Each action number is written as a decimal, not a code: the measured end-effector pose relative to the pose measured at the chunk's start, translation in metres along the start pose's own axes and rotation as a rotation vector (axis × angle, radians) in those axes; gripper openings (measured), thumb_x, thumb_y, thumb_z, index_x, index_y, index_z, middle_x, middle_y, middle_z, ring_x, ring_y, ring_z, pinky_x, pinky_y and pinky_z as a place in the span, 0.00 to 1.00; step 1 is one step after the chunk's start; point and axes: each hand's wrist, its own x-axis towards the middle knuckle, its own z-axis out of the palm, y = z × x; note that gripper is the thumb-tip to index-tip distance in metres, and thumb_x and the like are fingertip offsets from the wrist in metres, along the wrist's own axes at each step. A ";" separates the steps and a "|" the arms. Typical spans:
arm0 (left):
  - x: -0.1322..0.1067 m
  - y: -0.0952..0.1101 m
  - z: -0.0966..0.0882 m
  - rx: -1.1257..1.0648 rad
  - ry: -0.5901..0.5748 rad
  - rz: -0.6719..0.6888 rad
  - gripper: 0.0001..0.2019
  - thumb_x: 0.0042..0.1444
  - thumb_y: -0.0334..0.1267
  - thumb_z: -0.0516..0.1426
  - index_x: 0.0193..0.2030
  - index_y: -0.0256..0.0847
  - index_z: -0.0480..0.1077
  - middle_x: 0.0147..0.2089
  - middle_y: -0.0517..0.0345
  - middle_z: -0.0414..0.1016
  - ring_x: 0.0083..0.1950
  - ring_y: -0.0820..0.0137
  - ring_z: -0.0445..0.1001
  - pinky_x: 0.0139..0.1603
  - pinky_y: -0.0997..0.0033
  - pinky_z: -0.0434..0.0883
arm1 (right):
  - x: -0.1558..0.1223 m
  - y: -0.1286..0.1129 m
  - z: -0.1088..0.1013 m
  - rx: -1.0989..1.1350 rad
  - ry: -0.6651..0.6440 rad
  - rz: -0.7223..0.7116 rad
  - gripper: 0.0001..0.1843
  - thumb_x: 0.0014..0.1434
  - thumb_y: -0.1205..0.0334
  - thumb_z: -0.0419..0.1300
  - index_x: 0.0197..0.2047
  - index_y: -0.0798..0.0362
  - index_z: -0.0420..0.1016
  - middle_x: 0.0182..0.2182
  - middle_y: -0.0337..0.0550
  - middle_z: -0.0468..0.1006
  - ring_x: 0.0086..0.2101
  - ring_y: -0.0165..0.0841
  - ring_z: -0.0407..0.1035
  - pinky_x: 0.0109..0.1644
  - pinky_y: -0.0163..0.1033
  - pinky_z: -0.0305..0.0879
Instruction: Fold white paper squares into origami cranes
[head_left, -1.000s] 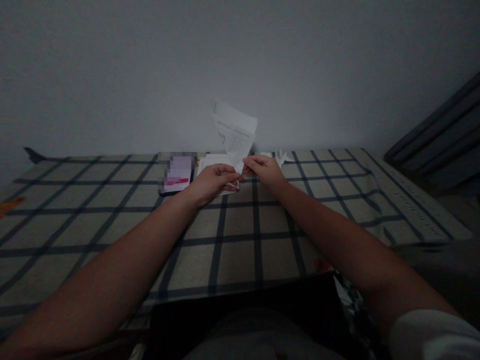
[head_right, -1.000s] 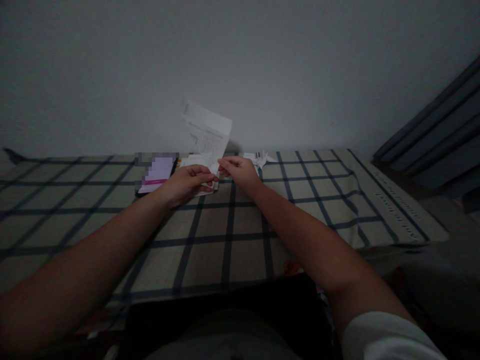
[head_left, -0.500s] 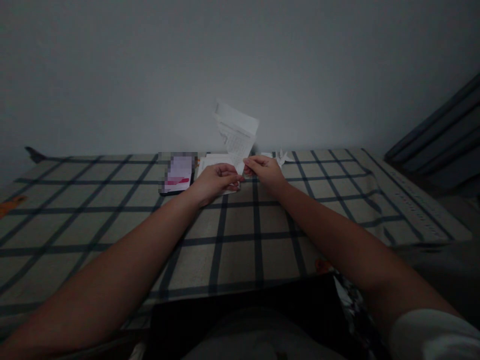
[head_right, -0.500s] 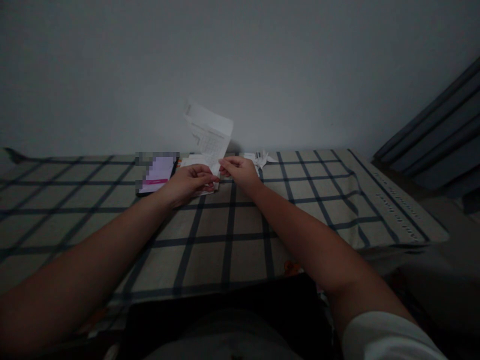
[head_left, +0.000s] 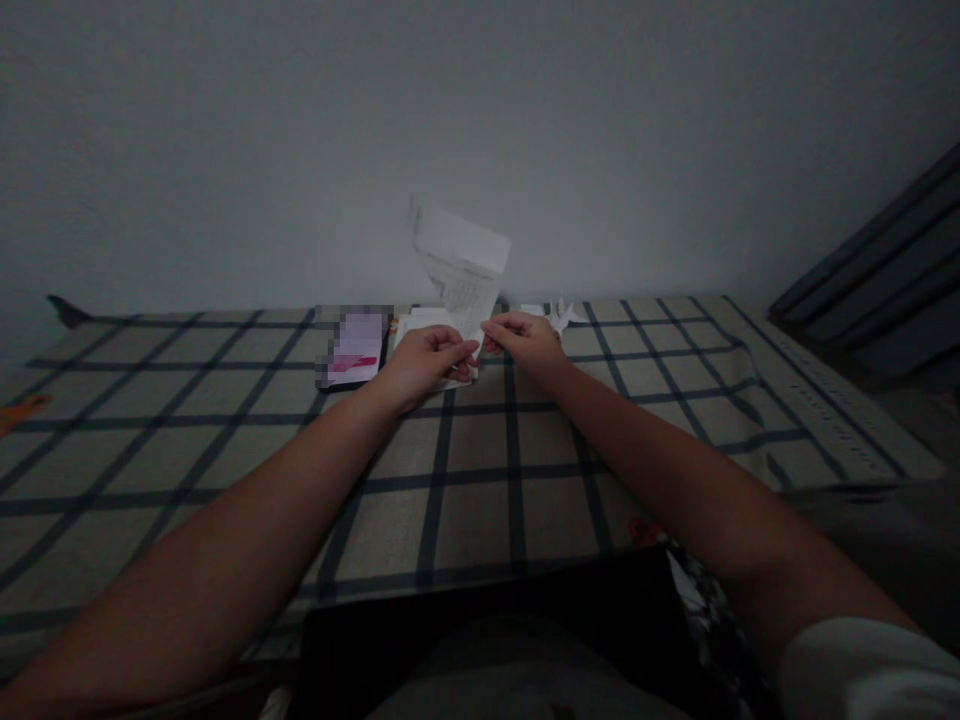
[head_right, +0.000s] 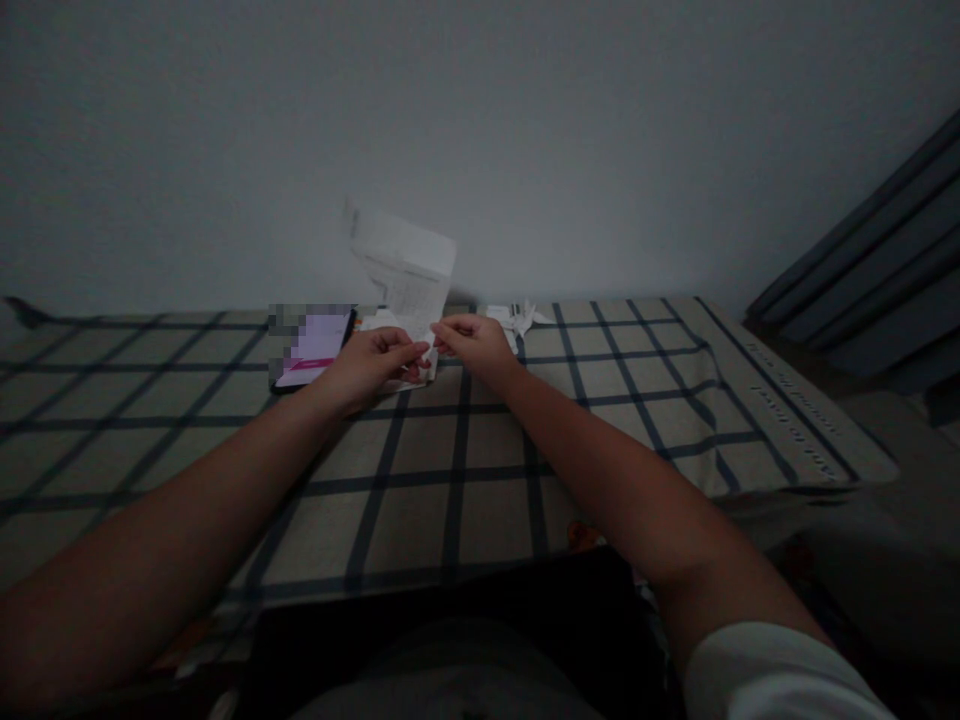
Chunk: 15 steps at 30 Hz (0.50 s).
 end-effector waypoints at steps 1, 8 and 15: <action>0.000 0.001 0.000 0.008 0.000 -0.009 0.17 0.49 0.48 0.69 0.26 0.39 0.69 0.27 0.54 0.79 0.26 0.72 0.76 0.34 0.68 0.77 | 0.000 0.000 0.000 -0.002 -0.007 -0.001 0.19 0.53 0.44 0.67 0.31 0.53 0.78 0.26 0.40 0.77 0.30 0.30 0.71 0.38 0.38 0.72; 0.003 0.003 -0.002 -0.046 0.166 0.096 0.19 0.46 0.49 0.70 0.35 0.35 0.75 0.38 0.50 0.82 0.34 0.67 0.79 0.35 0.67 0.79 | -0.005 -0.004 -0.002 -0.049 -0.173 -0.021 0.17 0.55 0.47 0.66 0.30 0.54 0.77 0.27 0.41 0.79 0.29 0.30 0.72 0.37 0.37 0.71; 0.008 -0.004 -0.007 -0.089 0.280 0.130 0.24 0.45 0.53 0.70 0.42 0.35 0.79 0.44 0.45 0.84 0.39 0.60 0.82 0.34 0.68 0.77 | -0.008 -0.006 -0.002 -0.048 -0.269 0.016 0.17 0.53 0.48 0.67 0.30 0.55 0.78 0.26 0.40 0.79 0.28 0.28 0.71 0.35 0.35 0.69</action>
